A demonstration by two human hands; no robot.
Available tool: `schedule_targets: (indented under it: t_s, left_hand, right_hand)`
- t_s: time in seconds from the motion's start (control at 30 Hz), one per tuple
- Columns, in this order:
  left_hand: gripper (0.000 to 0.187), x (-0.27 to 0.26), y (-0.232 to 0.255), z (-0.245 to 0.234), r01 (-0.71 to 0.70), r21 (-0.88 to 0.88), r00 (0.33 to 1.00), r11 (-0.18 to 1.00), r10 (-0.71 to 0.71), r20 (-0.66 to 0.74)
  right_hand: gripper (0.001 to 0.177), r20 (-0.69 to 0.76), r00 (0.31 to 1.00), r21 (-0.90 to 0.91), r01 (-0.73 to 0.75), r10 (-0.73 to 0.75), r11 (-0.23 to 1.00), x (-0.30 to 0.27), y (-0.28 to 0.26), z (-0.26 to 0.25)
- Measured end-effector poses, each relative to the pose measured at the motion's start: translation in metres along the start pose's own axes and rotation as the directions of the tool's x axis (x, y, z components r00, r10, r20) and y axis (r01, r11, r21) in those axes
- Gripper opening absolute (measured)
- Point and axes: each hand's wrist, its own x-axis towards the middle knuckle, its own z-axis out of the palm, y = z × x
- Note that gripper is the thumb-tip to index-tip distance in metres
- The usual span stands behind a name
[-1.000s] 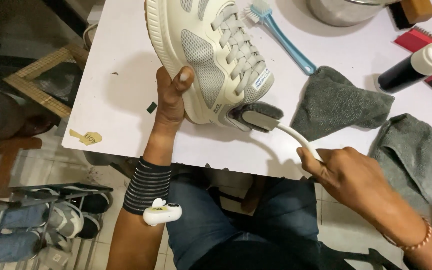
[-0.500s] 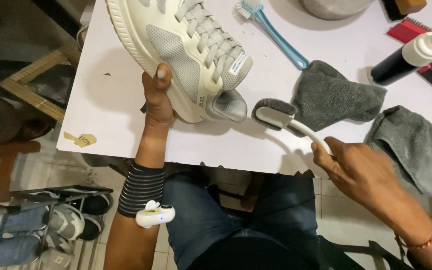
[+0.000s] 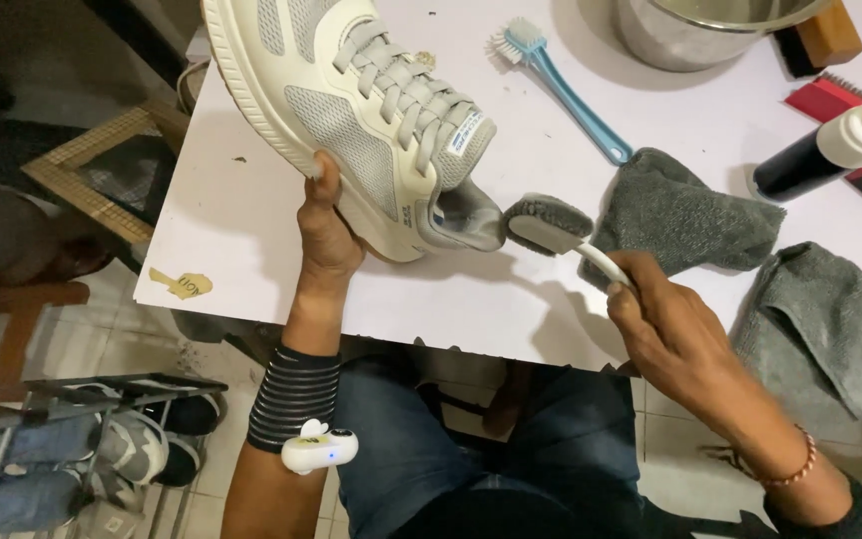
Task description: The person applies cleaning foam to a white sneaker and scrubs the interior and upper areas with a small brush. They then wipe the shoe with a gray cloth, repeating the scrubbing and wiping process on the same shoe.
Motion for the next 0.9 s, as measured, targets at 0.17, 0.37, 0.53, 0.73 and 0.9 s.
schedule_targets:
  t_s: [0.17, 0.37, 0.53, 0.73, 0.9]
  left_hand:
    - [0.074, 0.011, -0.034, -0.028, -0.166, 0.214, 0.986, 0.963, 0.159, 0.047]
    - [0.082, 0.003, -0.039, -0.016, -0.155, 0.162, 0.988, 0.975, 0.148, 0.051]
    - [0.082, -0.012, 0.014, 0.041, -0.181, 0.104, 0.983, 0.978, 0.177, 0.046]
    - [0.074, -0.029, 0.023, 0.076, -0.132, -0.021, 0.981, 0.991, 0.133, 0.141]
    - [0.06, -0.026, 0.033, 0.075, -0.073, -0.133, 0.988, 0.988, 0.09, 0.125]
  right_hand:
    - [0.038, -0.195, 0.968, 0.065, 0.175, -0.159, 0.982, 0.003, 0.004, 0.014]
    - [0.036, -0.254, 0.951, -0.121, 0.149, -0.176, 0.981, 0.017, -0.001, 0.013]
    - [0.034, -0.323, 0.911, -0.245, 0.181, -0.256, 0.952, -0.002, -0.006, 0.0]
    - [0.032, -0.449, 0.663, -0.567, 0.307, -0.599, 0.764, 0.017, 0.007, 0.01]
    - [0.031, -0.438, 0.65, -0.55, 0.352, -0.62, 0.757, -0.005, 0.017, -0.001]
